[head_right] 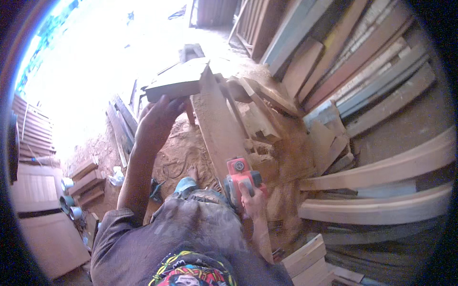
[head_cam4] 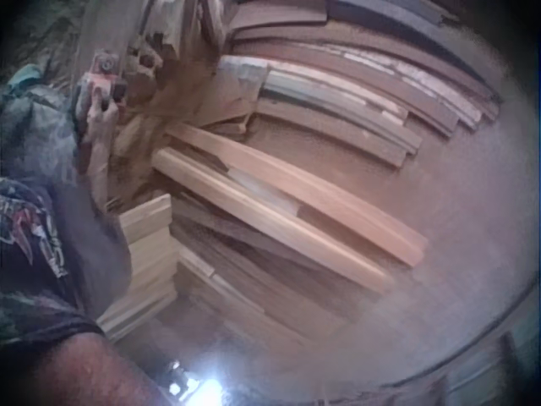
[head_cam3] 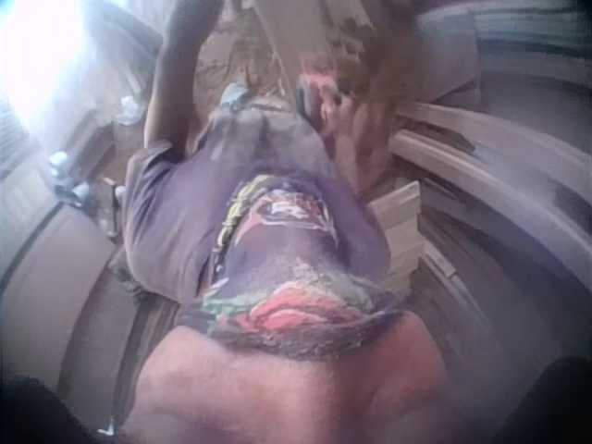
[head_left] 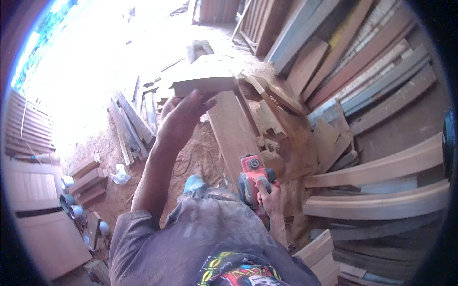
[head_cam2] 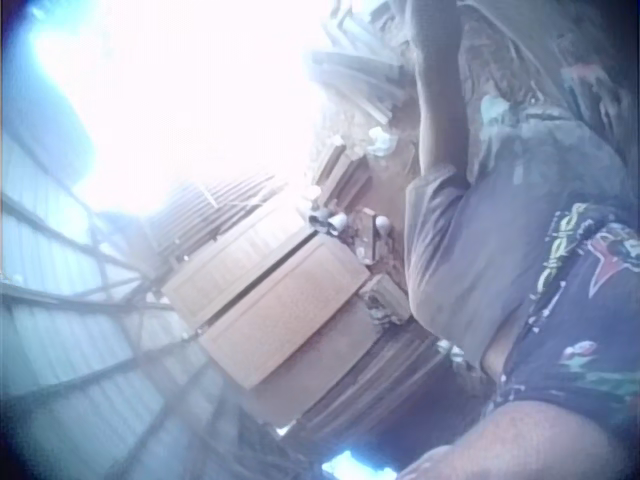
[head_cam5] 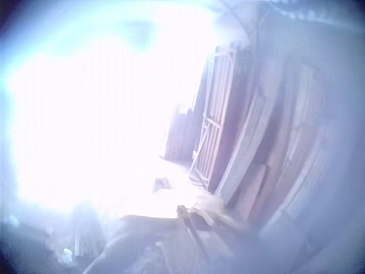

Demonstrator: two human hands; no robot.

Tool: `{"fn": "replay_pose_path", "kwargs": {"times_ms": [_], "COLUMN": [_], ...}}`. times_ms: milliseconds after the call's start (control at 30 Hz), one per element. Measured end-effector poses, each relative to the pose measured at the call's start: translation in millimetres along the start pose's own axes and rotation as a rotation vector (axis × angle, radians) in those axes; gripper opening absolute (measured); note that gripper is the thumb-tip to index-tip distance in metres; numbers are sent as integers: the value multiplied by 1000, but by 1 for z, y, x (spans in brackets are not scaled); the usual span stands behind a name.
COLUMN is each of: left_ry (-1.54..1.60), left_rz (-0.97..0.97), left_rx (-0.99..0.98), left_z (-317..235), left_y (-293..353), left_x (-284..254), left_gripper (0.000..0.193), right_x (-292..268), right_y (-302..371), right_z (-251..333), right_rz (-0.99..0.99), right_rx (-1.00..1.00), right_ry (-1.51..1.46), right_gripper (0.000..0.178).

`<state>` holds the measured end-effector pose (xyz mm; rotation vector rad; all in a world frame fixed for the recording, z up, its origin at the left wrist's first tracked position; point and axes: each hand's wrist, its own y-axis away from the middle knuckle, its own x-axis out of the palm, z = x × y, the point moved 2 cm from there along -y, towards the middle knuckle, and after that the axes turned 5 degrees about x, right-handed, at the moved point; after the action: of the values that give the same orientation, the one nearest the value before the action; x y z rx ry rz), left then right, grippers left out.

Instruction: The person uses a circular saw to cut a plank of wood into smaller pieces. They then use a jigsaw to cut a smaller piece of wood. The person handles the wood pieces and tools throughout the process.

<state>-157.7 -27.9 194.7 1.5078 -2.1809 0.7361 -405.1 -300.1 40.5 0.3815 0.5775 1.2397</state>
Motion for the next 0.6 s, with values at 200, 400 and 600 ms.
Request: {"fn": "replay_pose_path", "kwargs": {"times_ms": [200, 400, 600], "left_ry": [27, 3, -57], "left_rz": [-11, 5, 0], "left_rx": [35, 41, -48], "left_z": [-3, -1, 14], "left_y": [-7, -10, -16], "left_x": [4, 8, 13], "left_gripper": [44, 45, 42], "right_x": [1, 3, 5], "right_y": [-2, -2, -10], "right_z": [7, 10, 5], "right_rz": [11, 25, 28], "right_rx": [35, 24, 30], "right_ry": [-31, -70, -75], "right_gripper": [47, 44, 42]}}
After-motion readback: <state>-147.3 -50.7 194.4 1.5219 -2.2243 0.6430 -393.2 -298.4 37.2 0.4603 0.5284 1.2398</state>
